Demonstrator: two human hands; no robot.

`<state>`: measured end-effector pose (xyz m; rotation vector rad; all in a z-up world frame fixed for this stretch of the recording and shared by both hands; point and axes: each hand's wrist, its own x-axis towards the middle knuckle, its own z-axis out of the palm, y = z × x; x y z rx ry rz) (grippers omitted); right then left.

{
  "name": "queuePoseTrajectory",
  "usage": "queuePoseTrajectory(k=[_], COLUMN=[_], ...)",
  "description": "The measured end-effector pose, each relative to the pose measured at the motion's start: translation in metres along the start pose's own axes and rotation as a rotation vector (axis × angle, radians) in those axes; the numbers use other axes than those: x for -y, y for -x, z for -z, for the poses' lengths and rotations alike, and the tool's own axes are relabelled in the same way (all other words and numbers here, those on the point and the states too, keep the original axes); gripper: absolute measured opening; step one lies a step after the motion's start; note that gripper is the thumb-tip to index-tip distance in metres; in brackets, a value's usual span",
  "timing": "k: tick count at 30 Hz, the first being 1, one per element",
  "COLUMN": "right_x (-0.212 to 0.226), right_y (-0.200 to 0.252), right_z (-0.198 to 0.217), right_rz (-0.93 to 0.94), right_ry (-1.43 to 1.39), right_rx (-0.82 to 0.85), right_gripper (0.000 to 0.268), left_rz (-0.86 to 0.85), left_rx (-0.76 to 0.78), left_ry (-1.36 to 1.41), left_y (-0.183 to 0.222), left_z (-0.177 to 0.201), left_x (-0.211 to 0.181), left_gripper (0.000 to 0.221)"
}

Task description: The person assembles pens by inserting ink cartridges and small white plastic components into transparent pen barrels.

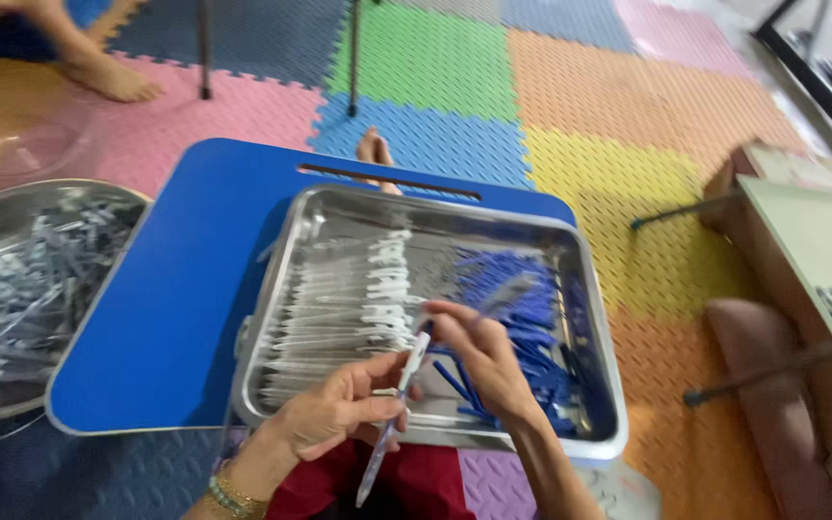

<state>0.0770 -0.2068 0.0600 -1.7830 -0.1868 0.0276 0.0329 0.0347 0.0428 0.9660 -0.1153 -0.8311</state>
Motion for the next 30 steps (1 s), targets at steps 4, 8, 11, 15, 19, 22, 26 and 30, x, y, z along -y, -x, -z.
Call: queuePoseTrajectory(k=[4,8,11,15,19,22,26,30], right_x=[-0.021,-0.032,-0.017,-0.011,-0.024,-0.039,-0.045,-0.022], right_y=[0.003,0.0,-0.008,-0.011,-0.013,-0.016,-0.001,0.016], right_z=[0.003,0.003,0.008,0.022,0.05,0.072,0.097,0.112], right_rz=[0.063,-0.173,-0.236,-0.225,-0.198,-0.188,-0.197,-0.247], right_ry=[-0.209,-0.261,-0.406,-0.383,-0.423,-0.479,-0.45,-0.238], right_rx=[0.221,0.034,-0.125,-0.212,-0.34,-0.437,-0.507,-0.45], right_gripper=[0.026,0.027,0.024,0.026,0.025,0.026,0.026,0.029], left_rz=[0.043,0.068,0.122,0.179,0.277,0.306,0.346,0.326], left_rx=[0.102,0.218,0.262,0.26,0.205,0.201,0.161,0.102], left_ry=[-0.027,0.051,0.162,0.238,0.288,0.353,0.374,0.201], left_y=[-0.002,-0.001,-0.002,-0.004,-0.006,-0.009,-0.013,-0.017], left_z=[-0.004,-0.008,-0.006,-0.003,-0.005,-0.004,-0.012,-0.009], left_x=[0.0,0.005,0.008,0.01,0.008,0.006,-0.004,-0.012], left_gripper=[0.088,0.104,0.112,0.116,0.115,0.111,0.101,0.104])
